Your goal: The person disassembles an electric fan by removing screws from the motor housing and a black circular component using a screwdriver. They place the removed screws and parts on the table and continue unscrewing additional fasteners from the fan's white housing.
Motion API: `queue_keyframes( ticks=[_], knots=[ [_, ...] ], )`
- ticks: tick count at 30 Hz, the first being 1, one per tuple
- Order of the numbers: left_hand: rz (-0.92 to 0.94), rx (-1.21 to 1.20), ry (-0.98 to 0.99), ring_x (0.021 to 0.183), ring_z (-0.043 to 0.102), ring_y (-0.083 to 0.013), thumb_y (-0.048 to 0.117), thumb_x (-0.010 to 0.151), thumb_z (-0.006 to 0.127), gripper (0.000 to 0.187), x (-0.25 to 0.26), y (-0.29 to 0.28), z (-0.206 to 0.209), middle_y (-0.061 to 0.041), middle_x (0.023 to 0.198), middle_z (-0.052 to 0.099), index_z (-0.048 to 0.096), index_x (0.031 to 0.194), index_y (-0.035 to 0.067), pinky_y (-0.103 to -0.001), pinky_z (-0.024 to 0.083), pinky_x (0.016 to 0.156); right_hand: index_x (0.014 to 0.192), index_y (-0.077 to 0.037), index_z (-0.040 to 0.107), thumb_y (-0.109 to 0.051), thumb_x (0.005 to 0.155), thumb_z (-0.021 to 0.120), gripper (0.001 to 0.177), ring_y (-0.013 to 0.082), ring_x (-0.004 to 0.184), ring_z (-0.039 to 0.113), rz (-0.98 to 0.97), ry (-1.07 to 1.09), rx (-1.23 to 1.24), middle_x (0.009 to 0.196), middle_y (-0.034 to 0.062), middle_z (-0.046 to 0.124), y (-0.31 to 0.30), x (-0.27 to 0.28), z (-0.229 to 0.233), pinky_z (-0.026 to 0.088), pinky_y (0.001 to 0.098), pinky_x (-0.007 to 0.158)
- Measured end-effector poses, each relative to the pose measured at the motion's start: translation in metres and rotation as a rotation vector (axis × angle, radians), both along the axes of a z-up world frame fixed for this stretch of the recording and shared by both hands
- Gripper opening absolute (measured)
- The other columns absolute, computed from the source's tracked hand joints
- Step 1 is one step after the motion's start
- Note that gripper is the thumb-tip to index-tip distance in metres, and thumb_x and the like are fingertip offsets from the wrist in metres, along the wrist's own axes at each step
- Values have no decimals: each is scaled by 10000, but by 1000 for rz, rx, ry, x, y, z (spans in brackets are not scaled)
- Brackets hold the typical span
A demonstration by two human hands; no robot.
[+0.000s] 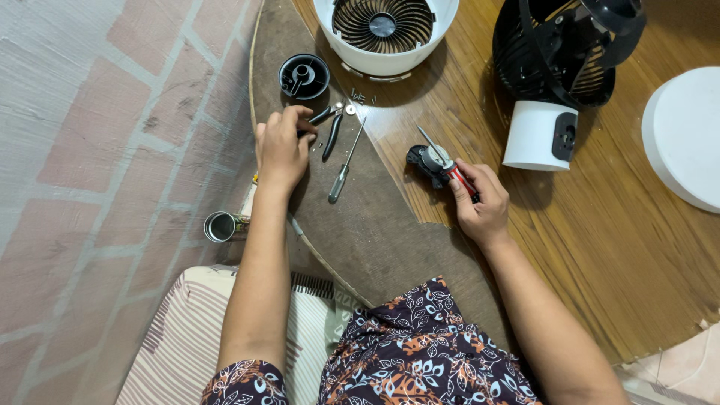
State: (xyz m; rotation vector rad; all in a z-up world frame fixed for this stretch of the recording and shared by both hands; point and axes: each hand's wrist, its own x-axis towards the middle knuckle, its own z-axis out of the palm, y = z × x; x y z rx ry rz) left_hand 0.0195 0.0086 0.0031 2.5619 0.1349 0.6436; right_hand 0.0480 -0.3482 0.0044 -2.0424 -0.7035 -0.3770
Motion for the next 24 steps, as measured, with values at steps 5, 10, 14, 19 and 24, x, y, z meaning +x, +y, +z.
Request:
queue_keyframes(
  ticks=[5,10,14,19,24],
  knots=[
    [27,-204,0,953,658,-187,89,879,775,318,3,-6,6,42,990,762,610,1149,123,-377,423,891,1241,33,672,-41,987,718,269,257,897,691,-3,17,21,1053,170,694,0,0,0,546,316,804],
    [-26,-172,-26,942,655,-218,137,874,808,328,26,-20,9,24,941,755,614,1137,122,-395,432,865,1238,35,670,-34,982,713,269,273,910,689,-2,2,32,1056,176,689,0,1,0,545,323,809],
    [-41,-100,-20,955,650,-234,182,870,813,327,47,-32,6,20,920,750,626,1132,126,-411,420,836,1237,37,669,-31,983,710,266,279,910,694,-10,-1,37,1053,175,689,-1,-1,0,546,327,811],
    [-38,-25,-31,945,659,-240,241,906,768,252,52,-54,2,-20,949,753,682,1115,129,-419,428,789,1225,38,668,-28,980,707,257,276,900,695,-25,1,58,1043,172,688,-2,-2,2,543,325,800],
    [14,28,36,924,700,-307,435,1009,684,296,30,-117,-4,-100,952,747,728,1088,154,-449,514,807,1225,39,671,-18,974,703,259,268,873,681,-54,13,87,1022,167,683,-4,-3,2,540,320,792]
  ],
)
